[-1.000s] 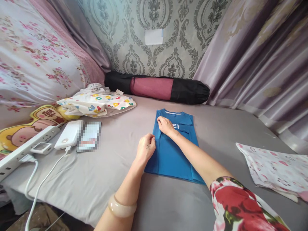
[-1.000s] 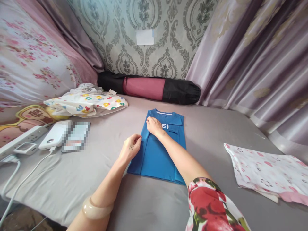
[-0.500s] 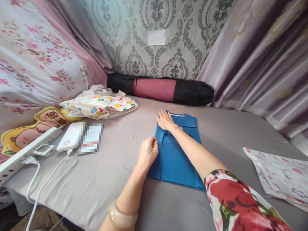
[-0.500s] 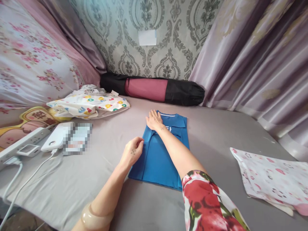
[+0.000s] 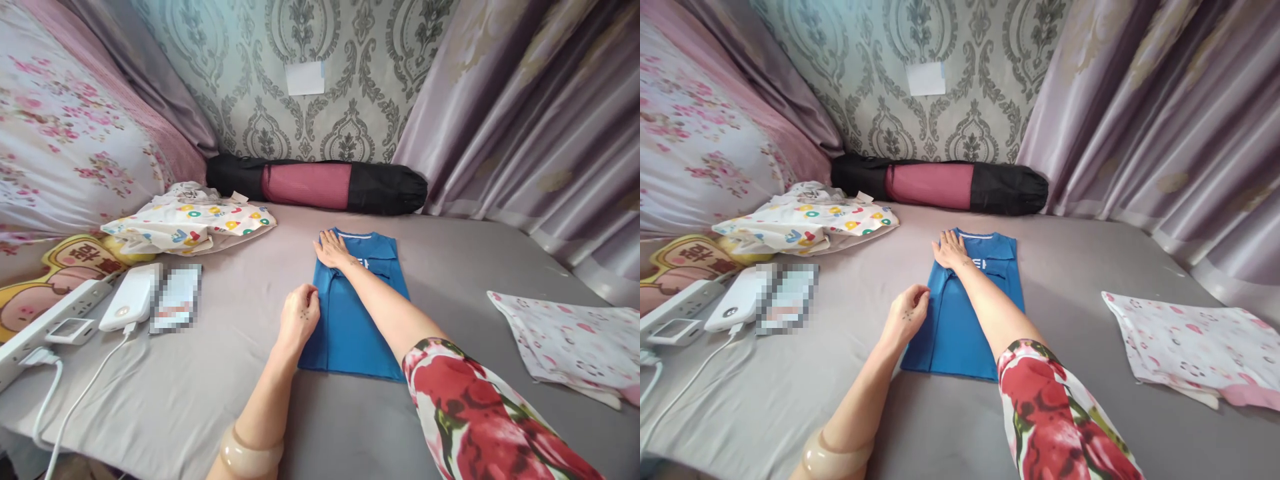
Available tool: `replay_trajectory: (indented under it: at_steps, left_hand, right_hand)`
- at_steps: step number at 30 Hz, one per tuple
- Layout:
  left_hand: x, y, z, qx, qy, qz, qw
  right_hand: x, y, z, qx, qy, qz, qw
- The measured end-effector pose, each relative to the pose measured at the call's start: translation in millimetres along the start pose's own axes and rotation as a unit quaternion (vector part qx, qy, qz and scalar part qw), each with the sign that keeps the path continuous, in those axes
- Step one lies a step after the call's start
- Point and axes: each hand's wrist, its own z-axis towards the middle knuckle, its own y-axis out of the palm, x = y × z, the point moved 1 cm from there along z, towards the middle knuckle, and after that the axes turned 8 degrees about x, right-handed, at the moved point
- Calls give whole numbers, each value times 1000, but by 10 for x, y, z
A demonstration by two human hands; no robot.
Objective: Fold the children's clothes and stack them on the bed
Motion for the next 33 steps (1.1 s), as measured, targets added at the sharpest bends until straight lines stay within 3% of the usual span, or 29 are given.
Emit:
replay_trajectory:
  at_steps: [3, 8, 12, 18, 25, 29, 33]
  left_hand:
    - [21, -15, 0, 2, -6, 4, 1000]
    - [17, -12, 3, 6, -6, 6, 1000]
    - [-21, 4, 15, 8, -1, 3, 1000]
    - [-13, -41, 40, 8, 3, 14, 1000]
    - [25, -67, 51, 4, 9, 39, 999]
    - [92, -135, 48, -42, 42, 108, 992]
    - [150, -329, -46, -131, 123, 136, 974]
  right_hand:
    - [-80, -37, -145, 33, -6, -2, 999]
    - [-165, 66, -403, 34, -1, -2, 999]
    - [-158, 117, -414, 46, 3, 3, 999]
    - [-29, -103, -482, 6, -2, 119, 993]
    - [494, -466, -1469, 22, 11, 119, 993]
    - [783, -570, -2050, -9, 44, 82, 996]
    - [817, -650, -2538, -26, 24, 64, 997]
